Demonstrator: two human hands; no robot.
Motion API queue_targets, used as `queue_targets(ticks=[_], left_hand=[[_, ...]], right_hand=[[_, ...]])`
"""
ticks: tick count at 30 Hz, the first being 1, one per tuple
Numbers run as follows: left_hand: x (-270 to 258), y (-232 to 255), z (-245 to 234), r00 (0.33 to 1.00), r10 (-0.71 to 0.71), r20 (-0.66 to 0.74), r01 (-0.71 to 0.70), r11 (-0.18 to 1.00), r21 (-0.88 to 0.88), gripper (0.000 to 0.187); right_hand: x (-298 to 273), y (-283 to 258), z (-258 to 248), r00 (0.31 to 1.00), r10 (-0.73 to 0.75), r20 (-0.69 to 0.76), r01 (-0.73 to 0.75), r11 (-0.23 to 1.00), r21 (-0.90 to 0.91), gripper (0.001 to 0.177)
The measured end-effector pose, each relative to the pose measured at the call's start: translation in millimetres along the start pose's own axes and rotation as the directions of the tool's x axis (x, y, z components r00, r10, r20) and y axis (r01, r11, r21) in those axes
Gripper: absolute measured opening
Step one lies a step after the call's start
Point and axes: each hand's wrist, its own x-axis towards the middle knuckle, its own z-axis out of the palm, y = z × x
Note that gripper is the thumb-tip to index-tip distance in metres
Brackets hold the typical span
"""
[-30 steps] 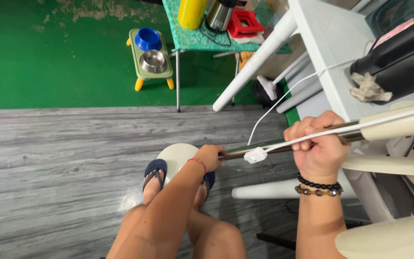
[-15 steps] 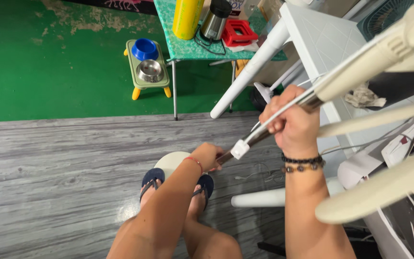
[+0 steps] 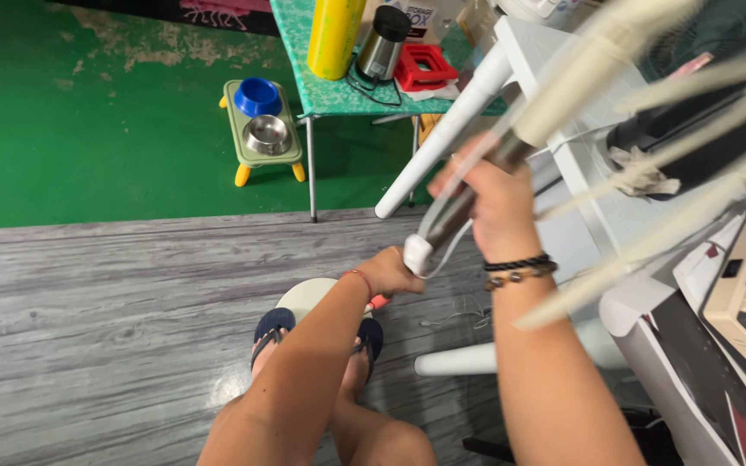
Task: The person assembles a standing electric fan by inserting the metal pole into the base, securing it with a red knob, attaching the fan head, and tightening the assembly. They then plug the fan into a power strip and turn it on.
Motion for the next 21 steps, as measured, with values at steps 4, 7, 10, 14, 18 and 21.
queue_targets(ticks=[4, 7, 10, 14, 18, 21], left_hand=[[-5, 2, -3, 0.987, -0.128, -0.094, 0.126, 0.992, -0.029, 0.036], [-5, 5, -2, 0.987, -0.117, -0.109, 0.109, 0.991, -0.079, 0.034], [3, 1, 8, 0.973, -0.021, -0.232, 0.027, 0.999, 0.020, 0.026], [12, -4, 15, 0.968, 0.015, -0.252, -0.032, 0.998, -0.063, 0.021], [7, 3, 12, 0.938, 0.006, -0.348, -0.049, 0.992, -0.113, 0.019], [-2, 14, 10, 0.935, -0.073, -0.346, 0.002, 0.980, -0.201, 0.016]], right_hand=[[0, 5, 12, 0.993, 0.002, -0.122, -0.021, 0.987, -0.157, 0.016], [-33, 15, 7, 0.981, 0.063, -0.182, -0.098, 0.977, -0.191, 0.038], [-98, 52, -14, 0.962, -0.202, -0.186, 0.162, 0.964, -0.209, 0.053], [-170, 150, -41, 0.829, -0.065, -0.555, -0.120, 0.950, -0.290, 0.018], [-196, 251, -46, 0.865, 0.244, -0.438, -0.451, 0.762, -0.465, 0.035], [-191, 296, -35, 0.834, 0.378, -0.402, -0.515, 0.795, -0.321, 0.063]])
